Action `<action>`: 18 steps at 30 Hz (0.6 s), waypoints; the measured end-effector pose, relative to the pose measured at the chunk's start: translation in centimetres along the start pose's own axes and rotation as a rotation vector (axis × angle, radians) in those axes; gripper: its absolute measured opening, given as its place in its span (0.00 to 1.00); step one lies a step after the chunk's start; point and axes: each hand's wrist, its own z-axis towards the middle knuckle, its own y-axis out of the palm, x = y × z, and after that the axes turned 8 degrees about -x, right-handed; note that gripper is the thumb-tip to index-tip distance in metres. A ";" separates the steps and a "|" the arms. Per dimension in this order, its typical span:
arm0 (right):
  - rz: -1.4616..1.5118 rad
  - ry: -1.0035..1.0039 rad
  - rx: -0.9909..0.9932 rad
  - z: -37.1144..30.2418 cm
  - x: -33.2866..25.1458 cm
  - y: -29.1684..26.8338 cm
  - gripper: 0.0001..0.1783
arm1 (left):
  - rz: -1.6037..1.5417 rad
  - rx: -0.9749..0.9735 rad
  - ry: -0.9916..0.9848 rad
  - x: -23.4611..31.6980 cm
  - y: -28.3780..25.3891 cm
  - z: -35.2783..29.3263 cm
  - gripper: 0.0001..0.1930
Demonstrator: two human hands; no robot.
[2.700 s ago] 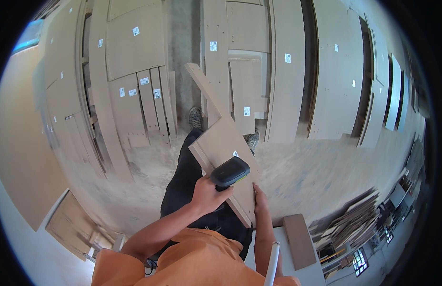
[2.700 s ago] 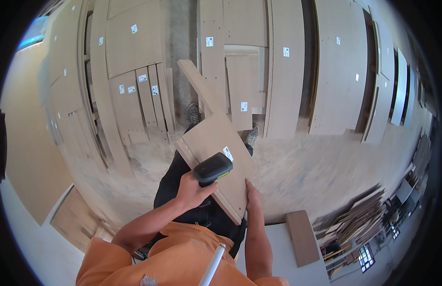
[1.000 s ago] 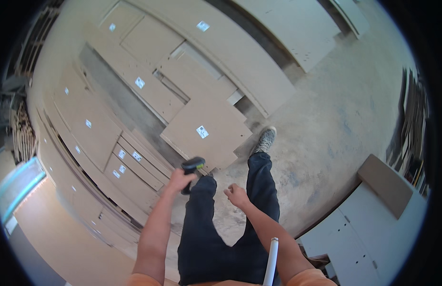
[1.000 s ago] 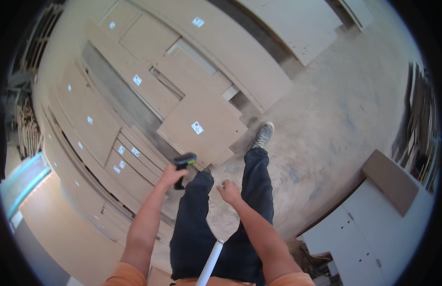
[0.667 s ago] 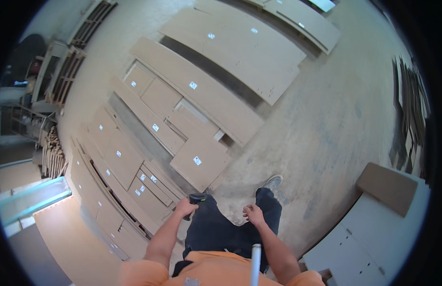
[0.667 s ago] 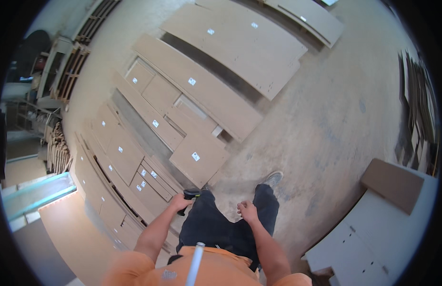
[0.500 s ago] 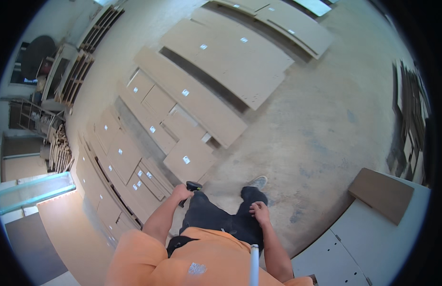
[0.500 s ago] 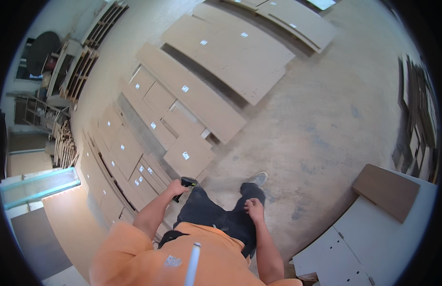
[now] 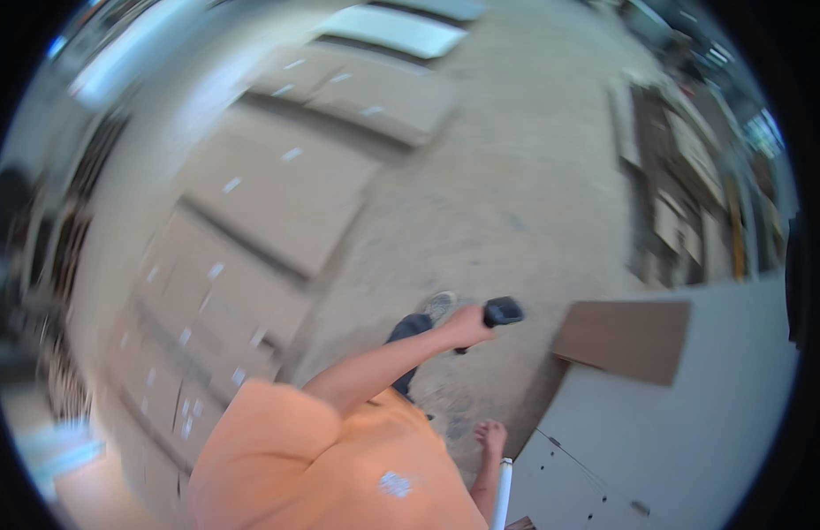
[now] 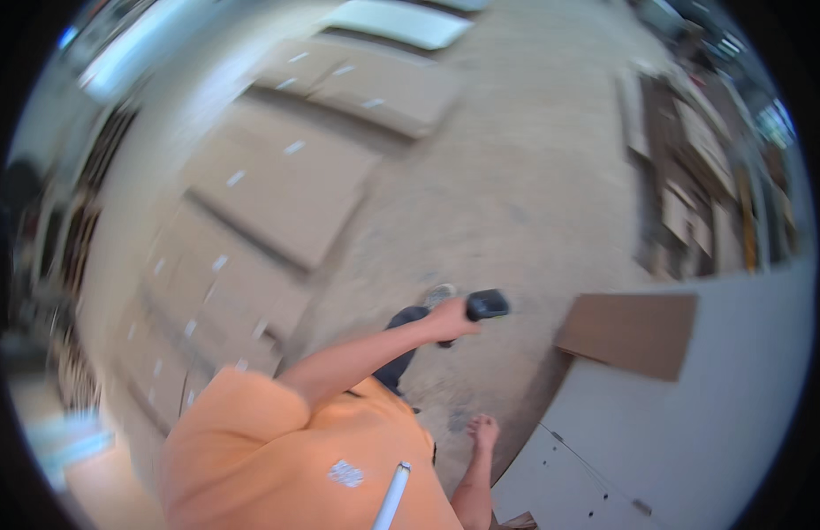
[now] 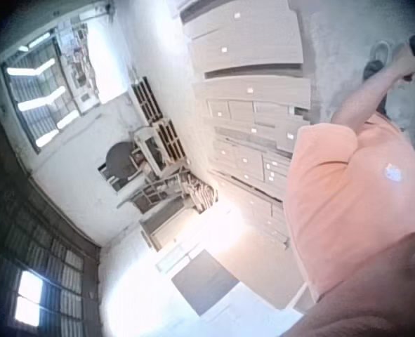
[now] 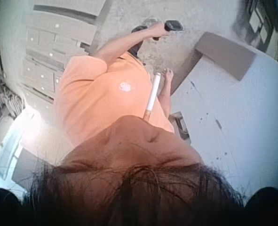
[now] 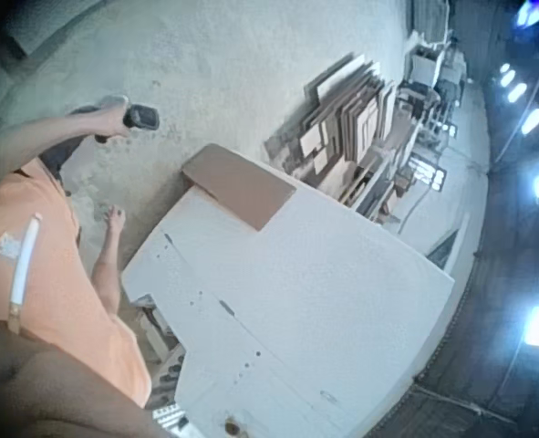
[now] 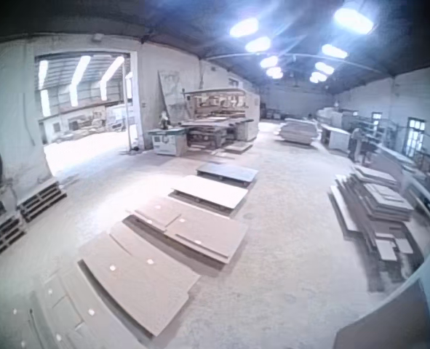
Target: The person scans barcodes on flat wooden panels using a handheld barcode scanner, then places the panels onto a conveyor belt or stacks them on the floor. The person repeatedly picks up panels, scans them, and moves them to different locations.
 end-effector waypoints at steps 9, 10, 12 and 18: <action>0.366 0.144 0.157 6.6 -11.5 -7.1 0.14 | 0.563 -0.559 0.173 24.0 10.6 25.3 0.20; 0.417 0.119 0.214 7.2 -13.5 -7.8 0.13 | 0.528 -0.617 0.161 26.5 11.6 27.7 0.20; 0.515 0.115 0.297 9.5 -16.4 -10.0 0.12 | 0.546 -0.697 0.237 30.1 14.2 32.3 0.21; 0.800 0.270 0.405 20.5 -23.0 -18.1 0.12 | 0.588 -0.770 0.212 35.2 20.5 46.8 0.23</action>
